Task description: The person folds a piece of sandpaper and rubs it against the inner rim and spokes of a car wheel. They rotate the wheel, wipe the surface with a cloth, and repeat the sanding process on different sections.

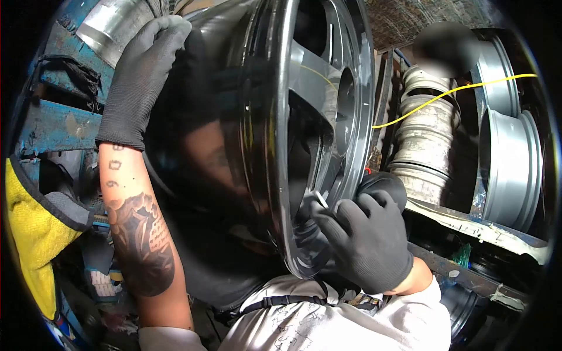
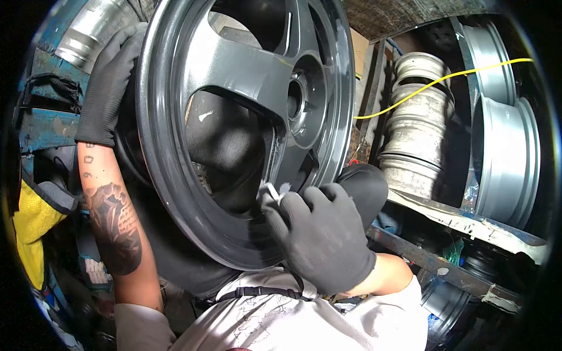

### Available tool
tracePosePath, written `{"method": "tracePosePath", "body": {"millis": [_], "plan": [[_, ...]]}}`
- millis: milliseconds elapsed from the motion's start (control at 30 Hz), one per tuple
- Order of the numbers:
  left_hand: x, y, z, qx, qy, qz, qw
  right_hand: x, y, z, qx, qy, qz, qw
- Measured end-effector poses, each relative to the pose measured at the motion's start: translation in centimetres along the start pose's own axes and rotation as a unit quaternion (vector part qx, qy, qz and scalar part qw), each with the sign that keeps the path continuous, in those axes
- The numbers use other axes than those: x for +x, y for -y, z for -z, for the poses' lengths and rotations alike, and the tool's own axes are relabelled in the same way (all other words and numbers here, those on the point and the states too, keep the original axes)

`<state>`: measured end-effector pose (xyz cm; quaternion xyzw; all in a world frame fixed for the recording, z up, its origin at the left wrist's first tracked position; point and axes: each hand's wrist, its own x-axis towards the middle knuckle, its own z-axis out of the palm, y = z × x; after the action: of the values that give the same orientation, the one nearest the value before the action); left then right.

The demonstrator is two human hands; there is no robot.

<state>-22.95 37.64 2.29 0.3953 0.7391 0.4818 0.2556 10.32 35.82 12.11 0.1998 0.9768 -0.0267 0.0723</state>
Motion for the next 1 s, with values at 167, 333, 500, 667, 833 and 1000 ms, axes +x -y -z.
{"method": "tracePosePath", "body": {"millis": [167,333,500,667,833,1000], "plan": [[0.4,0.6,-0.6,-0.038,-0.045,-0.043,0.997,-1.3,-0.2,1.4,-0.001,-0.003,-0.005,1.0],[0.3,0.5,-0.7,-0.032,-0.037,-0.034,0.998,-0.8,-1.4,-0.3,-0.03,0.037,0.016,0.999],[0.0,0.3,-0.6,-0.041,-0.038,-0.041,0.998,-0.2,-1.3,-0.4,-0.041,0.049,0.0,0.998],[-0.1,-0.2,-0.7,-0.049,-0.046,-0.029,0.997,-0.1,-1.9,-1.1,0.003,0.024,0.02,1.0],[-0.2,-0.3,-0.7,-0.037,-0.048,-0.018,0.998,0.6,-2.7,-0.7,-0.067,0.027,0.033,0.997],[-0.4,-0.8,-0.8,-0.025,-0.057,0.001,0.998,1.0,-2.7,-0.3,-0.089,0.027,0.052,0.994]]}}
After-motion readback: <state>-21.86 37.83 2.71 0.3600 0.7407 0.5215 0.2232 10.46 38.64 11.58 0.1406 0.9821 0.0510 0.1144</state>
